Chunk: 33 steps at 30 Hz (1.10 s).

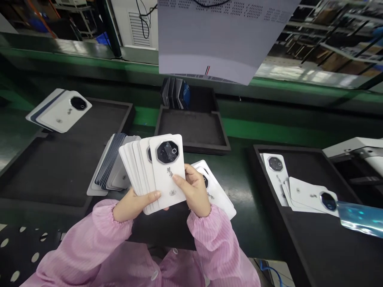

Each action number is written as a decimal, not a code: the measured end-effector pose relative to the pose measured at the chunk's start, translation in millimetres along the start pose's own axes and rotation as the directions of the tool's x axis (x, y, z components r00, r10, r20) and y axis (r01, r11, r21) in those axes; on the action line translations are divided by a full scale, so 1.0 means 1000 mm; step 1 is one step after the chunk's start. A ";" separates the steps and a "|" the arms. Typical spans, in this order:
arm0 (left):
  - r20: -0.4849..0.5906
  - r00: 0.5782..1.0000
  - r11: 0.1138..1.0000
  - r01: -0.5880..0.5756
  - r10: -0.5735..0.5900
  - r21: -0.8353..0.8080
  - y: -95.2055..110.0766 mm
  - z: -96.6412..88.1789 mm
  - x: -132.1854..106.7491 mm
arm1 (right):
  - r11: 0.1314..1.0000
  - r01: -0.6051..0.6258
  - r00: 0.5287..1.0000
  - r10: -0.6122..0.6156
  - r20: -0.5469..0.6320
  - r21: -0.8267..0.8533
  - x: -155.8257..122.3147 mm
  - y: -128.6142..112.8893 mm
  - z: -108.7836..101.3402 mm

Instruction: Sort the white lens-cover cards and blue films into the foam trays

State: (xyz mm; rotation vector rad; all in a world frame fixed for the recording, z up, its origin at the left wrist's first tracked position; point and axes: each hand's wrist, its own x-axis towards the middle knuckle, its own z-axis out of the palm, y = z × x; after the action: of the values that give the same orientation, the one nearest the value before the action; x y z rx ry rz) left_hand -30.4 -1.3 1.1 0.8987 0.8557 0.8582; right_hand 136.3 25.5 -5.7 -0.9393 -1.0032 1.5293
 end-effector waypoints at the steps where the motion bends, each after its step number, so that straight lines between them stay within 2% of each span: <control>1: -0.002 1.000 1.000 -0.003 0.003 0.005 0.000 0.000 0.000 | 1.000 0.007 1.000 -0.007 -0.004 0.001 0.000 0.000 0.000; 7: -0.017 0.999 0.999 -0.037 0.037 0.022 0.001 -0.002 -0.002 | 0.999 0.037 0.999 -0.037 0.004 -0.005 0.000 0.004 0.004; 9: -0.015 0.998 0.998 -0.061 0.062 0.032 0.002 -0.003 -0.002 | 0.997 0.076 0.997 -0.076 -0.026 -0.003 0.001 0.004 0.004; 12: 0.014 0.998 0.998 -0.064 0.064 -0.014 0.004 -0.005 -0.001 | 0.983 0.150 0.974 -0.128 -0.189 0.105 0.005 0.000 -0.001; 15: 0.014 0.999 0.984 -0.045 0.048 -0.169 0.008 -0.005 0.001 | 0.934 0.268 0.900 -0.155 -0.408 0.236 0.011 -0.008 -0.014; 17: 0.000 1.000 0.966 -0.024 0.025 -0.258 0.012 -0.004 0.002 | 0.906 0.333 0.861 -0.179 -0.476 0.260 0.014 -0.013 -0.022; 19: -0.004 1.000 0.953 0.014 -0.016 -0.304 0.014 -0.004 0.004 | 0.901 0.350 0.848 -0.189 -0.495 0.256 0.016 -0.015 -0.027; 24: 0.000 0.995 0.947 0.094 -0.099 -0.308 0.019 -0.003 0.006 | 0.946 0.219 0.889 -0.091 -0.450 0.240 0.015 -0.015 -0.024; 29: -0.043 0.986 0.952 0.142 -0.159 -0.272 0.020 0.001 0.007 | 0.984 0.002 0.961 0.047 -0.272 0.179 0.012 -0.014 -0.017; 33: -0.045 0.978 0.944 0.184 -0.204 -0.275 0.018 0.003 0.009 | 0.984 -0.092 0.974 0.121 -0.192 0.154 0.013 -0.005 -0.009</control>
State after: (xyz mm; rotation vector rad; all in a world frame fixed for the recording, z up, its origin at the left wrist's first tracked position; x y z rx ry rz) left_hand -28.5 12.7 16.4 0.5372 0.8512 0.8155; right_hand 144.7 39.9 -5.2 -1.0351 -0.6981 1.5392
